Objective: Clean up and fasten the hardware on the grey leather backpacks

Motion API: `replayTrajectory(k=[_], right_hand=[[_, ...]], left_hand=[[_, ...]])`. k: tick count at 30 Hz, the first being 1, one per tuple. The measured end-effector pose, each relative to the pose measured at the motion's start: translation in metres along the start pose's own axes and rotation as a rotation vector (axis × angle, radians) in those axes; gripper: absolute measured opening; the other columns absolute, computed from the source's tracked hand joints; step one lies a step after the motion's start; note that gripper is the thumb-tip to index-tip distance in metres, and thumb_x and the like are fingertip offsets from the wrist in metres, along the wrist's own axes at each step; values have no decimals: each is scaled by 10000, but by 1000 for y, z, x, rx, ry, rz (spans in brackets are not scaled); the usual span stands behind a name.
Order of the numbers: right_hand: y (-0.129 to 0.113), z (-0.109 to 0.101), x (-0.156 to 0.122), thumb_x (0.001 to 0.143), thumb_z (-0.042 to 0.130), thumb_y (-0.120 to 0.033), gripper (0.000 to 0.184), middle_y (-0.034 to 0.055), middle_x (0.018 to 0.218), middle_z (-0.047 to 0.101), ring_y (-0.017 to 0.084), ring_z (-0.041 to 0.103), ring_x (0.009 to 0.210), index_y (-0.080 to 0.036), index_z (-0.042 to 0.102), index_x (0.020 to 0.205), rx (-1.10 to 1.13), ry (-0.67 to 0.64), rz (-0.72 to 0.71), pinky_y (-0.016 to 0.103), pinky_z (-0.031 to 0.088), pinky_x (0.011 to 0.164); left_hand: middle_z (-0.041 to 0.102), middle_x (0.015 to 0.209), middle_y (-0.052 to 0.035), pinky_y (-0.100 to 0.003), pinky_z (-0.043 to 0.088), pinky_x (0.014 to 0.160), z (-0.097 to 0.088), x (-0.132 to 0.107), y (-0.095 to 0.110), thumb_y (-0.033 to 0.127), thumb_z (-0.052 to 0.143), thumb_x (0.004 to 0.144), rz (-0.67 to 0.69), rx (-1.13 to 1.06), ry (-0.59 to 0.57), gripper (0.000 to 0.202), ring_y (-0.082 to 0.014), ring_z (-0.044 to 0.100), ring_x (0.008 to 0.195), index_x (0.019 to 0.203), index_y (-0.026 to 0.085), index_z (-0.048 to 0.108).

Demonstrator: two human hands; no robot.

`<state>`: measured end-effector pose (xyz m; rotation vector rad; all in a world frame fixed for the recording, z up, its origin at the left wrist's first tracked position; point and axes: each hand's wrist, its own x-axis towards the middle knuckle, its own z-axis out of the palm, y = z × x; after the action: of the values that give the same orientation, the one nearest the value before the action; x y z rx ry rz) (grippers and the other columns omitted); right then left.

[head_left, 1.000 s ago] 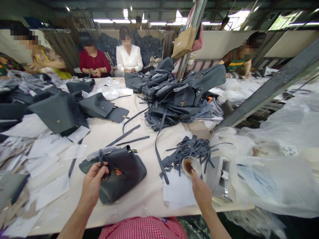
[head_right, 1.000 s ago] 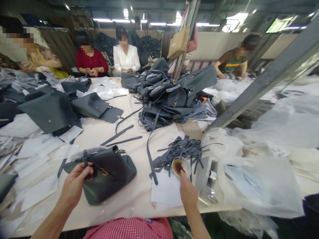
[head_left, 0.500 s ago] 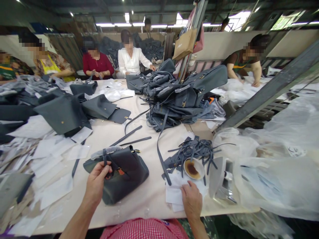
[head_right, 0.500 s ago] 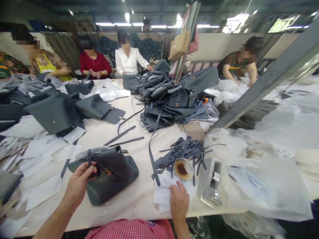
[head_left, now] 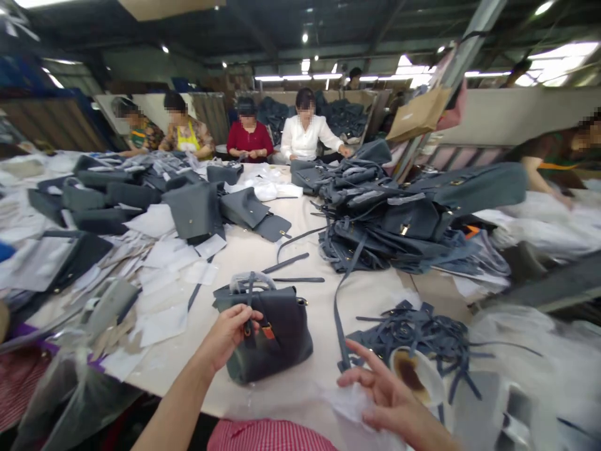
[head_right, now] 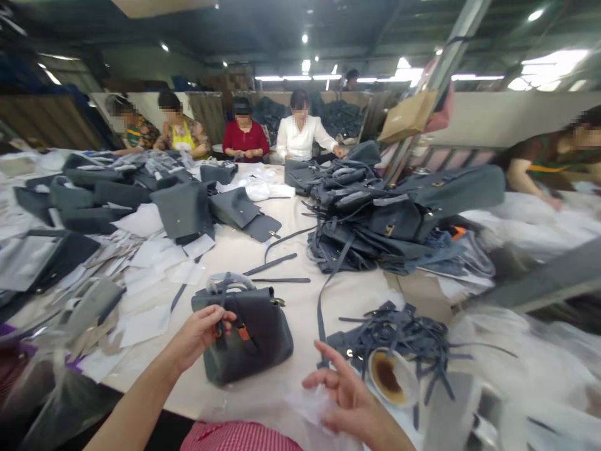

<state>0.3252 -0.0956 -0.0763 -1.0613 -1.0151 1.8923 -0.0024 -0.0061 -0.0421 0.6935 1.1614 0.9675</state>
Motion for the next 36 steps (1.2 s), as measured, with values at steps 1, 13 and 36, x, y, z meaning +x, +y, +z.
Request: replayTrajectory(k=[1,13,36], right_hand=[[-15,13,11,627,806,-267,938,70,1132,630,117,568,667,-349,326,1429,-8,-139,52,220,417,540],[-55,115,165,595,659,-84,866,34,1156,627,135,573,722,-261,423,1408,-527,-610,3,226,433,592],[3,114,148,549,863,-473,482,54,779,791,186,668,617,-173,766,913,-36,110,110,257,531,577]], left_hand=[[699,858,-68,-247,459,663,-2,-2,0,400,795,647,-25,-24,-29,314,-134,599,697,741,133,659],[602,601,19,-244,356,609,-21,-31,-1,363,808,528,-61,73,21,285,-110,512,593,595,141,644],[644,708,26,-249,441,628,18,-33,-36,215,668,603,229,-184,427,364,-139,574,647,937,190,527]])
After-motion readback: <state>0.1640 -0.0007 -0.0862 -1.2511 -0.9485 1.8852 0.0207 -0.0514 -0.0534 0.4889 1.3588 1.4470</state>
